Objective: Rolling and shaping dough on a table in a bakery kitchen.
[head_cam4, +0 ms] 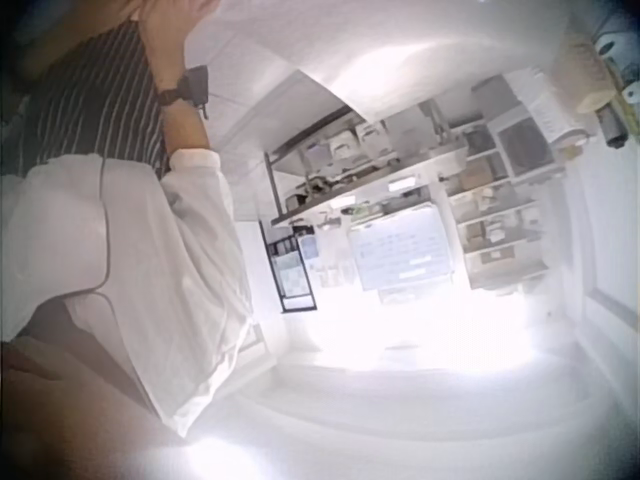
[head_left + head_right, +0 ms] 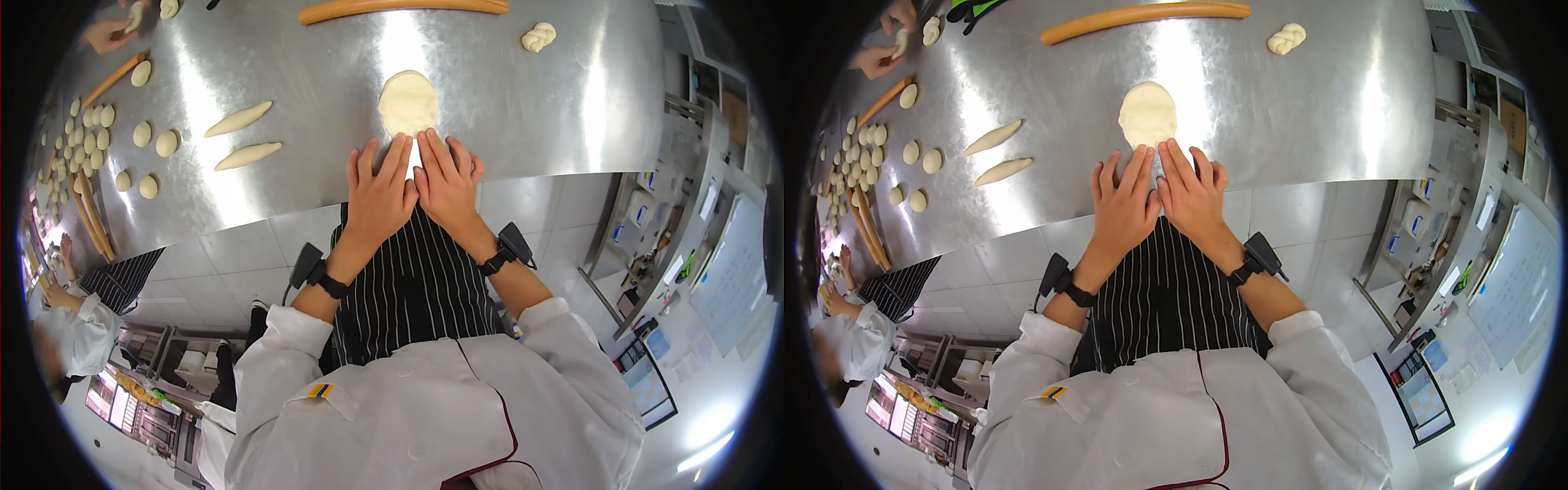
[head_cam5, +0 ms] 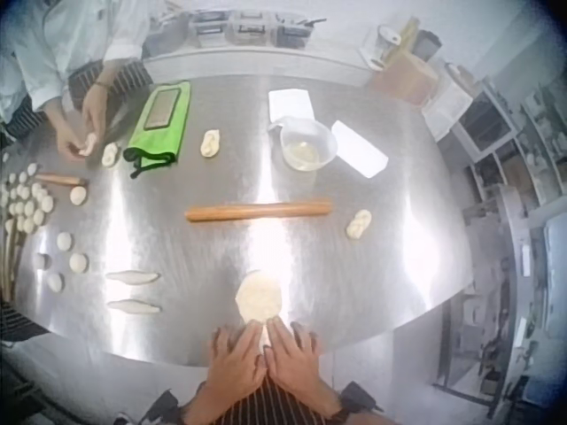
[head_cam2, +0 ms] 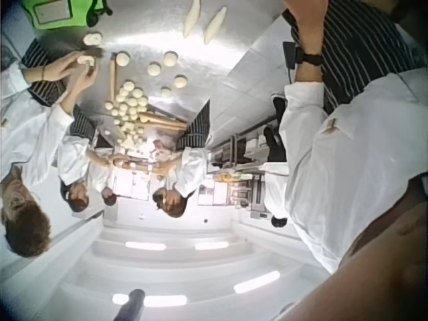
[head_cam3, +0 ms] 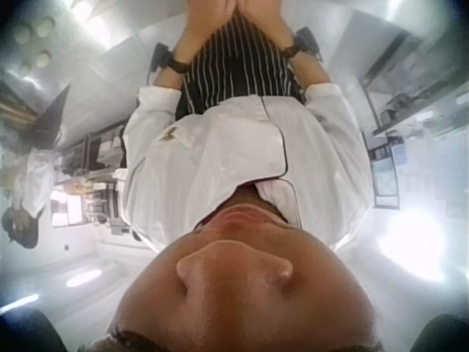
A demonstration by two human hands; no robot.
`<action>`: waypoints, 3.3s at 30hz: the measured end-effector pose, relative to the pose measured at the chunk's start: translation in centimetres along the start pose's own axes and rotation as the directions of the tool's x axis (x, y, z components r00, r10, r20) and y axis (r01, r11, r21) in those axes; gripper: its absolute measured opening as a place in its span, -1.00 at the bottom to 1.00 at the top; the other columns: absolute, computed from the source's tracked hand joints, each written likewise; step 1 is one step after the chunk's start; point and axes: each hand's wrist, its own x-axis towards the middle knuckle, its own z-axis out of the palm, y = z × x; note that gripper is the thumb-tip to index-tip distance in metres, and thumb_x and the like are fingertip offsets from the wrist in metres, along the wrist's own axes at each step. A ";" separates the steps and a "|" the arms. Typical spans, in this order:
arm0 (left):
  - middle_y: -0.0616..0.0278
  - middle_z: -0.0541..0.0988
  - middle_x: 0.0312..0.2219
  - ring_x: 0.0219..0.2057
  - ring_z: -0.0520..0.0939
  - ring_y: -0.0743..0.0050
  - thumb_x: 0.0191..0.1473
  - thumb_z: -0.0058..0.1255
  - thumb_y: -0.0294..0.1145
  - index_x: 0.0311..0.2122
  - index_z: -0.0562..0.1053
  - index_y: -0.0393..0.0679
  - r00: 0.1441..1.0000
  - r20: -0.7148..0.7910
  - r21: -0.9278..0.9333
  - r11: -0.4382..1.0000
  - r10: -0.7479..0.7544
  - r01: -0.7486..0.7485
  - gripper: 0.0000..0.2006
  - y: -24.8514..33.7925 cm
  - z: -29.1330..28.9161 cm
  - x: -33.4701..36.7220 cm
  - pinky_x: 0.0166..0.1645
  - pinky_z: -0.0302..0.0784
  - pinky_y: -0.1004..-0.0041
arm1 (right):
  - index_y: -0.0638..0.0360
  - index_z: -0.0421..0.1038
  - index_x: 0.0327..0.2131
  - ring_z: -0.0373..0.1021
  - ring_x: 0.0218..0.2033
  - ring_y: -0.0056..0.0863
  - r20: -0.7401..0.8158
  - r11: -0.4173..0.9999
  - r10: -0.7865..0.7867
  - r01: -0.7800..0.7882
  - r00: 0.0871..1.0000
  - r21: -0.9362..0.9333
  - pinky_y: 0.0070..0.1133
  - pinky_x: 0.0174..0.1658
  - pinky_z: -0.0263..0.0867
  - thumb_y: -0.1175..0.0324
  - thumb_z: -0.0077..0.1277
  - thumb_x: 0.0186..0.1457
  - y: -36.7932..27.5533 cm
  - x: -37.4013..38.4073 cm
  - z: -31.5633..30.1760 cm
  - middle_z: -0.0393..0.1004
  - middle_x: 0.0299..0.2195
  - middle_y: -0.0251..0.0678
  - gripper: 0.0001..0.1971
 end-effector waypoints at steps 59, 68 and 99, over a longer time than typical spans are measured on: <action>0.21 0.61 -0.25 -0.20 0.63 0.09 0.05 0.37 -0.57 -0.27 0.61 -0.23 0.950 -0.259 -0.310 0.916 0.178 -0.256 -0.85 -6.3 -1.3 8.1 -0.11 0.62 0.22 | 0.19 0.56 -0.32 0.53 -0.20 -0.22 0.033 0.828 -0.292 0.236 0.956 0.509 -0.33 -0.15 0.53 0.45 0.30 0.15 4.9 12.3 -2.4 0.53 -0.30 -0.29 -0.90; 0.18 0.63 -0.20 -0.26 0.64 0.11 0.11 0.32 -0.57 -0.22 0.59 -0.22 0.964 -0.241 -0.425 0.905 -0.116 0.003 -0.85 -4.8 -1.4 9.0 -0.17 0.62 0.24 | 0.18 0.53 -0.14 0.52 -0.19 -0.18 0.053 0.858 -0.264 0.209 0.963 0.470 -0.31 -0.09 0.49 0.45 0.30 0.14 4.0 12.3 -2.4 0.56 -0.27 -0.26 -0.78; 0.17 0.69 -0.06 -0.19 0.68 0.23 0.20 0.30 -0.52 -0.03 0.67 -0.14 0.954 -0.199 -0.454 0.884 -0.227 0.116 -0.77 -3.8 -0.7 6.0 -0.11 0.64 0.34 | 0.16 0.66 -0.06 0.53 -0.03 -0.17 0.035 0.848 -0.041 0.016 0.999 0.530 -0.28 0.08 0.47 0.47 0.31 0.16 4.5 9.1 -1.5 0.64 -0.12 -0.27 -0.74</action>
